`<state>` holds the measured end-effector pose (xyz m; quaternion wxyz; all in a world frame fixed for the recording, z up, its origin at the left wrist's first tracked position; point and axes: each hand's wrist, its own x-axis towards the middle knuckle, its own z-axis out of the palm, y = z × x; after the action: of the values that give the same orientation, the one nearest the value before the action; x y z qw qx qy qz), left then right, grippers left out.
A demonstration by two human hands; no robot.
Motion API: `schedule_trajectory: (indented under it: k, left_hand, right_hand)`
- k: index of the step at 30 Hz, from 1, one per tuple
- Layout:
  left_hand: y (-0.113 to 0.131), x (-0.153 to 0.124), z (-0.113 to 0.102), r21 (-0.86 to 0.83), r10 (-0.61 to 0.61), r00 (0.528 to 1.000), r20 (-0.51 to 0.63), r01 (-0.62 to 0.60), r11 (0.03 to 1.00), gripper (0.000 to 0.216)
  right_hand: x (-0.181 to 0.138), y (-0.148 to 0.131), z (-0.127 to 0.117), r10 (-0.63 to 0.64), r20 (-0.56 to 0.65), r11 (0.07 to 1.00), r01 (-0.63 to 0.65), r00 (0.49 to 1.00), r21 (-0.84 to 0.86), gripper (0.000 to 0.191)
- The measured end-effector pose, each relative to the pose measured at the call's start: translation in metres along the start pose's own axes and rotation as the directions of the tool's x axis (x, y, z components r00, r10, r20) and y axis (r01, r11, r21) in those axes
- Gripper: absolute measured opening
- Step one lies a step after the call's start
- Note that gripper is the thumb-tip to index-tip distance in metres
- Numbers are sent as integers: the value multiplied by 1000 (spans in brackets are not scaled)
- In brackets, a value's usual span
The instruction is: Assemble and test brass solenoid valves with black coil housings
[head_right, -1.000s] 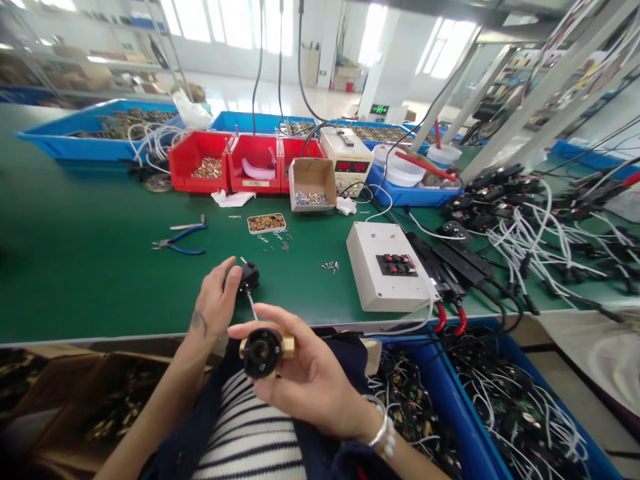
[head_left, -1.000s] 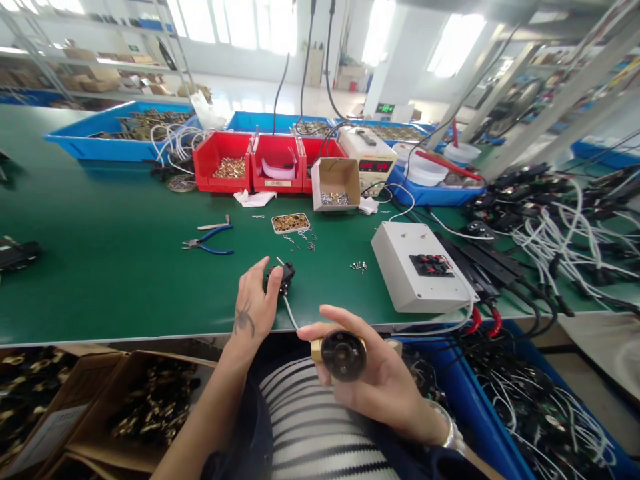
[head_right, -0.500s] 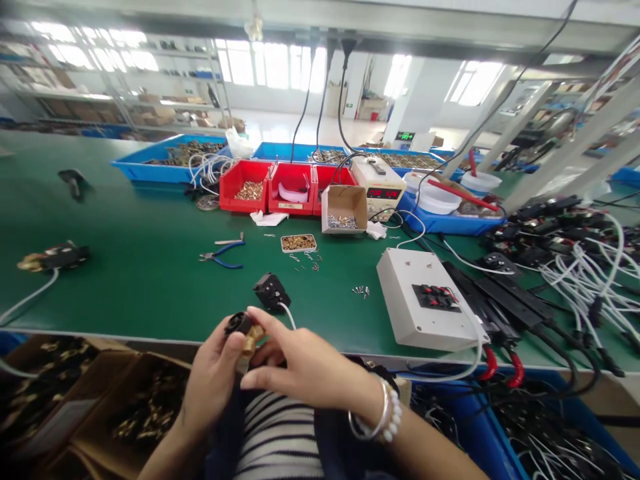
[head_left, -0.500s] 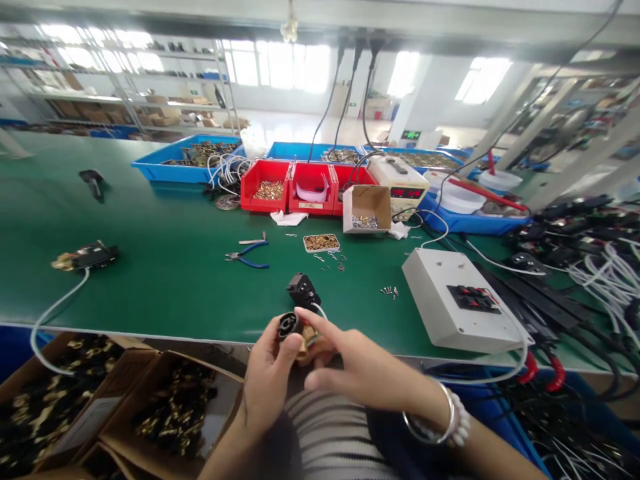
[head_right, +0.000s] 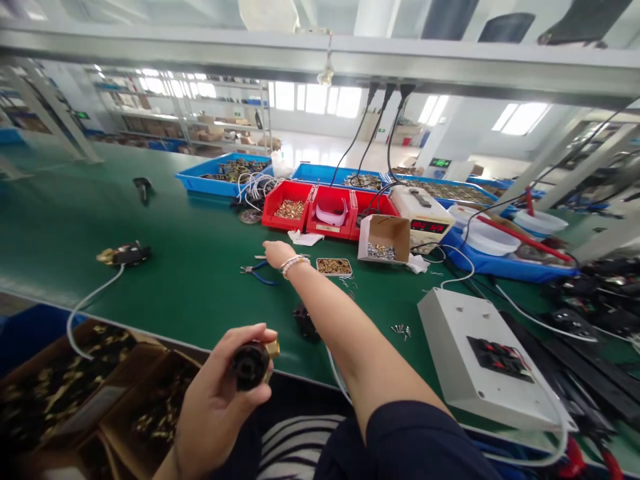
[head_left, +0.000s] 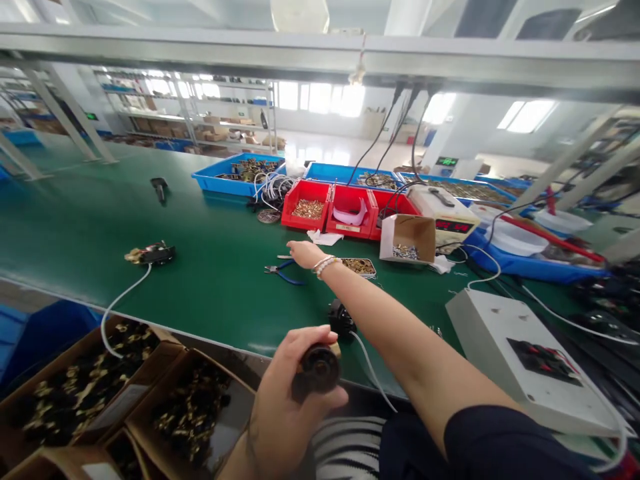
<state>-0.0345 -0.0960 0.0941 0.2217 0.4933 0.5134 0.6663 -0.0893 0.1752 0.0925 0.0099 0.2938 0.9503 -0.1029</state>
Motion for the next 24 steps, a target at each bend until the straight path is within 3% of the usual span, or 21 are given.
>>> schedule_trajectory:
  k: [6, 13, 16, 20, 24]
  left_hand:
    - [5, 5, -7, -24, 37, 997, 73, -35, 999, 42]
    - [8, 6, -5, -49, 66, 992, 108, -61, 997, 43]
    - [8, 6, -3, -56, 72, 990, 123, -65, 996, 44]
    - [10, 4, -3, -78, 61, 988, 141, -50, 996, 45]
    - [10, 3, -2, -124, 50, 983, 178, -28, 992, 43]
  right_hand:
    - [16, 2, 16, 39, 156, 987, -14, 987, -161, 30]
    - [12, 3, 15, 52, 171, 992, -31, 984, -126, 30]
    - [5, 2, 12, 69, 110, 997, -66, 992, -27, 29]
    - [-10, 2, -8, 109, -88, 974, -89, 990, 206, 20]
    - [-64, 8, -42, 128, -214, 869, -5, 968, 495, 13]
